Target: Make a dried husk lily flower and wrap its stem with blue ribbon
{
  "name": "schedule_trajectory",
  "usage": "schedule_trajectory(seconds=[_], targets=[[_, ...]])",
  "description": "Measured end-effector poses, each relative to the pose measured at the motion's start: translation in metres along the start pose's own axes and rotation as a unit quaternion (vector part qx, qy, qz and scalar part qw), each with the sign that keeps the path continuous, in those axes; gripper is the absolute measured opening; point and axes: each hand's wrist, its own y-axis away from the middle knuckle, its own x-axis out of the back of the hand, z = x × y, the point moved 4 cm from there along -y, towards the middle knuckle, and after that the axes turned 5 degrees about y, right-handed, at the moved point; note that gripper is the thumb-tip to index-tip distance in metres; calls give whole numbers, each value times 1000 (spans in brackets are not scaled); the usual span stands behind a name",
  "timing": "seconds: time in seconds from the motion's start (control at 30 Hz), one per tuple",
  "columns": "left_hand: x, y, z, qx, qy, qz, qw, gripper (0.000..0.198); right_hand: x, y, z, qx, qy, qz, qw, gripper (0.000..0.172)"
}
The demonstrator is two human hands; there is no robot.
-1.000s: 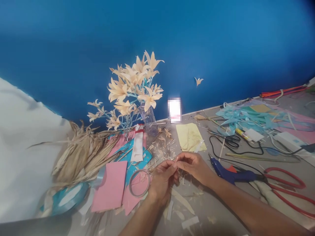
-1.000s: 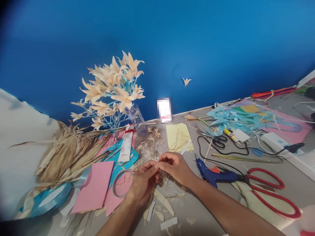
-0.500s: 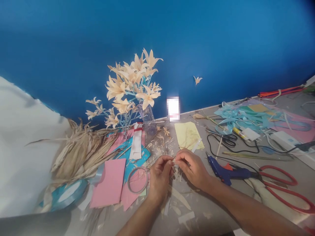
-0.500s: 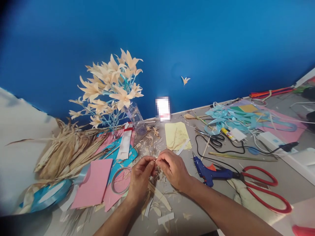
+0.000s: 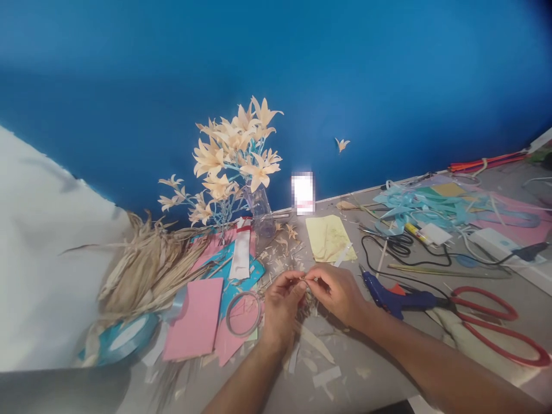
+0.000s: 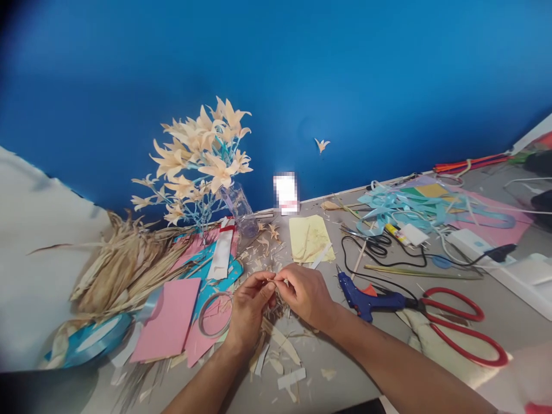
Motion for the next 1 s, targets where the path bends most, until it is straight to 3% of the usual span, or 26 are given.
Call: schedule_trajectory(seconds=[0.33, 0.5, 0.63, 0.77, 0.9, 1.0], targets=[[7, -2, -10, 3, 24, 33, 999, 23, -3, 2, 1, 9, 44, -16, 999, 15], [5, -3, -15, 32, 86, 24, 995, 22, -3, 3, -2, 0, 39, -7, 999, 14], [7, -5, -16, 27, 87, 28, 995, 22, -7, 2, 0, -94, -35, -27, 995, 6], [10, -5, -6, -35, -3, 38, 999, 19, -11, 1, 4, -177, -165, -58, 969, 7], [11, -3, 1, -89, -50, 34, 994, 18, -10, -1, 1, -185, -247, -92, 947, 17], [10, -4, -3, -65, -22, 37, 997, 22, -5, -3, -1, -182, -286, -101, 935, 18]])
